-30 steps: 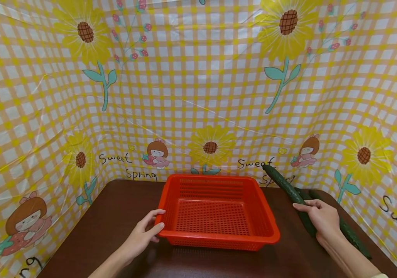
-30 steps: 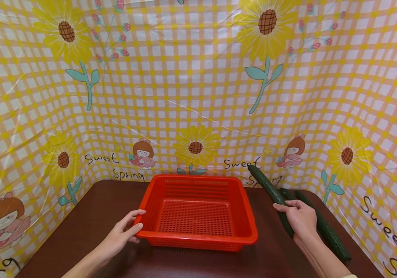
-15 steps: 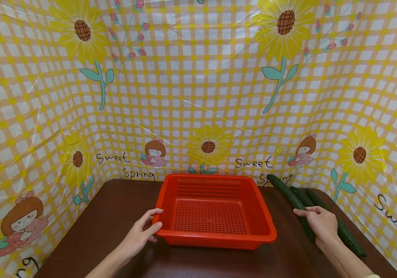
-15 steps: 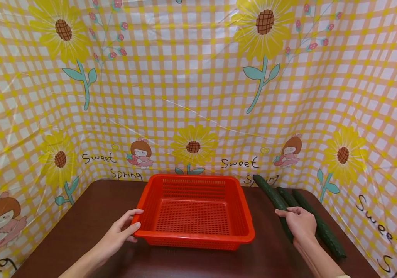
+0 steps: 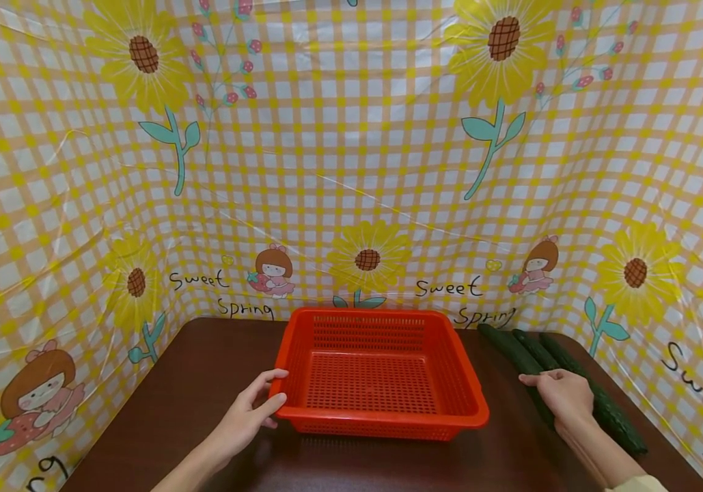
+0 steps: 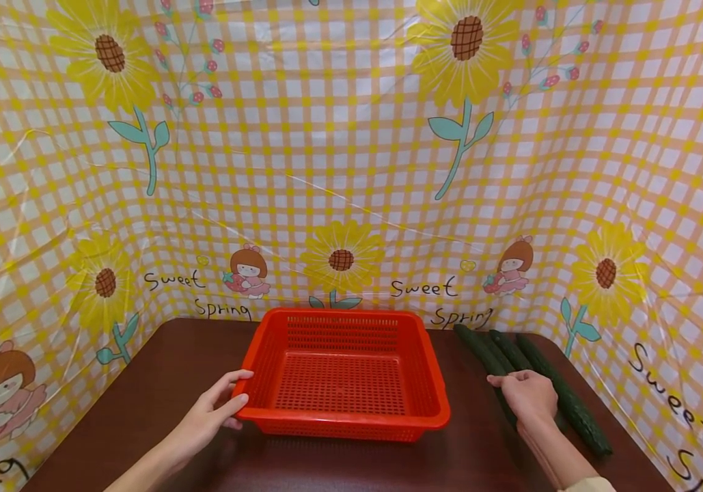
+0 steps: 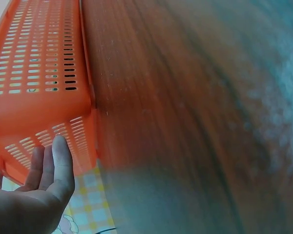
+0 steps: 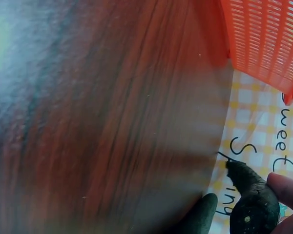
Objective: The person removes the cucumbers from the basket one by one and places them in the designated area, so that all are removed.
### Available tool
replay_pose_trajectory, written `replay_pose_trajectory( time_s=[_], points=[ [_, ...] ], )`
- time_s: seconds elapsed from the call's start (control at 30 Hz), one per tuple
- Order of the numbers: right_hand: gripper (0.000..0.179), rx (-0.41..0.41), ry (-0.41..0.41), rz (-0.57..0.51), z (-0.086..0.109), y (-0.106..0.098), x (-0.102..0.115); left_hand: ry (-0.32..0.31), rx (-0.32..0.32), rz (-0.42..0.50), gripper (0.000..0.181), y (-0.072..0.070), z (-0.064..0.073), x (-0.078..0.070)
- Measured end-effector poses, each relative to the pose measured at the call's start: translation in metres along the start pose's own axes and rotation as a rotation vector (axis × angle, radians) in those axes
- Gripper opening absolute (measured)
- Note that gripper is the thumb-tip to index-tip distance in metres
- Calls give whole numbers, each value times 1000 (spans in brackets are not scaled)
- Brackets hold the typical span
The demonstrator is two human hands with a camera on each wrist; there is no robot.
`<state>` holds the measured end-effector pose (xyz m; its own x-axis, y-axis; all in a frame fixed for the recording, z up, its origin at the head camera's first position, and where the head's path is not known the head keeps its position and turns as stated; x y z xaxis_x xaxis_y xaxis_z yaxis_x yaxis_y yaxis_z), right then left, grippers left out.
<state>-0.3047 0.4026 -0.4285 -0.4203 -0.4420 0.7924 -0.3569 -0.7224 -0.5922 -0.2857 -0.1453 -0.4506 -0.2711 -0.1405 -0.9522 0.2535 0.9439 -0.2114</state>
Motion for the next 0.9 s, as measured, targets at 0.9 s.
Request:
replay_pose_trajectory(
  time_s=[0.9],
  points=[
    [38, 75, 5, 312, -21, 0, -15, 5, 0, -7, 47, -1, 0, 1]
  ],
)
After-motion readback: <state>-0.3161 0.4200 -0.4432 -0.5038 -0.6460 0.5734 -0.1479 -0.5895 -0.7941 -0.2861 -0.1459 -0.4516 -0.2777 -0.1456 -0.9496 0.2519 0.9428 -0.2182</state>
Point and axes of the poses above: each hand's wrist, its own z-axis away from the middle knuckle, its own y-axis out of the palm, x = y × z, the point moved 6 cm from there along -z, towards the middle knuckle, and after that the axes turned 7 degrees about y, right-handed, at the moved point
